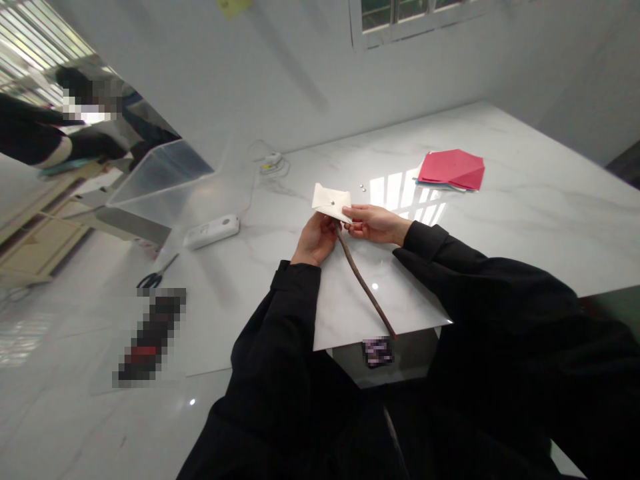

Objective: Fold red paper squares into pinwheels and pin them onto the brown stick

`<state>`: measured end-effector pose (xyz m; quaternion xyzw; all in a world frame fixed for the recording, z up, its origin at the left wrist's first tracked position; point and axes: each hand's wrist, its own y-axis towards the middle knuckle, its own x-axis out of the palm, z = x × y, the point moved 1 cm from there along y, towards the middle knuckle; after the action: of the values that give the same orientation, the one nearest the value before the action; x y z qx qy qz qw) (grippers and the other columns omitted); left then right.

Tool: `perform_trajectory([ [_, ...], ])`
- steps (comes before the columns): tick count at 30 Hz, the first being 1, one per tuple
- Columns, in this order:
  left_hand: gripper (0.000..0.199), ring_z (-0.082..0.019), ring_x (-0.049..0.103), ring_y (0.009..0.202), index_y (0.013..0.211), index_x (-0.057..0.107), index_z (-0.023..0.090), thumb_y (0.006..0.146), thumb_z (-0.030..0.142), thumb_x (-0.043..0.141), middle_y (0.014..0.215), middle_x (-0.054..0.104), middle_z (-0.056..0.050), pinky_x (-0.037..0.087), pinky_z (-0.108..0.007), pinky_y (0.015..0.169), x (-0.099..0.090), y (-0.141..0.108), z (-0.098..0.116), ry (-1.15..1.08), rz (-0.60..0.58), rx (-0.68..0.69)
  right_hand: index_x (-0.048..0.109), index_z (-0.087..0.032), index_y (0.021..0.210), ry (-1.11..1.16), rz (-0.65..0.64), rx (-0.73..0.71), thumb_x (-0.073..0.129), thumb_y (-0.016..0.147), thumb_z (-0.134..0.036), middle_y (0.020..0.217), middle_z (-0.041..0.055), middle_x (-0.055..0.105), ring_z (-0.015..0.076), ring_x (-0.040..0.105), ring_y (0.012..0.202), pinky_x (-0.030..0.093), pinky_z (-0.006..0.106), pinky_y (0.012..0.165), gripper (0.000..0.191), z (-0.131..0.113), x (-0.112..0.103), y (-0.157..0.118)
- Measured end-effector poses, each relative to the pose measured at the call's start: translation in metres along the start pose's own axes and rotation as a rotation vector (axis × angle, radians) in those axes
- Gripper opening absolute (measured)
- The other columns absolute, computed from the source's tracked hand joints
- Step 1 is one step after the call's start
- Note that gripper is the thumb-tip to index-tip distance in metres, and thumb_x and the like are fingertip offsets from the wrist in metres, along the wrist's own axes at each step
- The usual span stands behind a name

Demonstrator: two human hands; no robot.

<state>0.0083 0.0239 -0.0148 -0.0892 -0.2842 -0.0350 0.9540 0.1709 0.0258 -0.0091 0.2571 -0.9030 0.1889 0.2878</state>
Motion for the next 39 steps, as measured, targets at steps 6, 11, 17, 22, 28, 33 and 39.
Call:
perform_trajectory([
  [6,0.030,-0.020,0.070,0.084,0.112,0.071,0.018,0.087,0.034,0.072,0.092,0.075,-0.007,0.056,-0.028,0.075,0.001,-0.001,0.001,0.037,0.025,0.014,0.065,-0.017,0.098,-0.012,-0.001,-0.008,0.070,0.092,-0.023,0.085,0.0037,0.066,0.0099,0.059,0.068,0.054,0.018,0.060,0.010,0.001,-0.001,0.001],
  [11,0.032,-0.022,0.070,0.089,0.113,0.071,0.018,0.086,0.034,0.073,0.095,0.075,-0.008,0.056,-0.030,0.078,0.001,-0.001,0.001,0.050,0.038,0.027,0.064,-0.018,0.097,-0.023,0.000,-0.022,0.074,0.089,-0.026,0.084,0.0033,0.066,0.0104,0.059,0.067,0.055,0.020,0.060,0.014,0.001,-0.002,0.001],
  [17,0.036,-0.021,0.070,0.088,0.115,0.070,0.019,0.084,0.037,0.075,0.093,0.075,-0.007,0.056,-0.030,0.077,0.000,0.001,0.000,0.037,0.037,0.019,0.064,-0.018,0.096,-0.003,-0.002,-0.014,0.072,0.090,-0.023,0.084,0.0033,0.067,0.0103,0.060,0.068,0.055,0.019,0.060,0.012,0.001,-0.002,0.001],
  [22,0.035,-0.017,0.069,0.085,0.112,0.070,0.019,0.082,0.035,0.076,0.092,0.074,-0.005,0.055,-0.027,0.077,-0.005,0.005,0.000,0.040,0.080,0.036,0.063,-0.018,0.091,0.017,0.001,-0.006,0.074,0.088,-0.022,0.081,0.0016,0.065,0.0099,0.063,0.070,0.055,0.018,0.060,0.012,0.001,-0.003,0.001],
  [28,0.029,-0.011,0.066,0.076,0.093,0.070,0.016,0.069,0.022,0.085,0.085,0.072,-0.001,0.053,-0.025,0.081,-0.015,0.012,0.003,0.178,0.192,0.227,0.062,-0.017,0.088,-0.068,0.105,-0.096,0.077,0.084,-0.024,0.079,0.0009,0.064,0.0089,0.062,0.066,0.053,0.017,0.058,0.017,-0.003,-0.010,0.005],
  [33,0.029,-0.011,0.067,0.077,0.096,0.072,0.016,0.070,0.021,0.084,0.087,0.073,-0.003,0.054,-0.026,0.083,-0.019,0.015,0.001,0.250,0.262,0.250,0.056,-0.019,0.077,-0.201,0.236,-0.208,0.079,0.081,-0.027,0.072,-0.0015,0.058,0.0085,0.059,0.061,0.049,0.018,0.054,0.024,-0.007,-0.019,0.011],
  [39,0.034,-0.016,0.068,0.097,0.107,0.072,0.024,0.082,0.047,0.076,0.115,0.072,-0.007,0.053,-0.026,0.084,-0.011,0.007,0.012,0.243,0.282,0.322,0.053,-0.019,0.072,-0.297,0.259,-0.294,0.082,0.078,-0.034,0.066,-0.0041,0.051,0.0065,0.050,0.057,0.044,0.018,0.052,0.033,-0.008,-0.019,0.007],
])
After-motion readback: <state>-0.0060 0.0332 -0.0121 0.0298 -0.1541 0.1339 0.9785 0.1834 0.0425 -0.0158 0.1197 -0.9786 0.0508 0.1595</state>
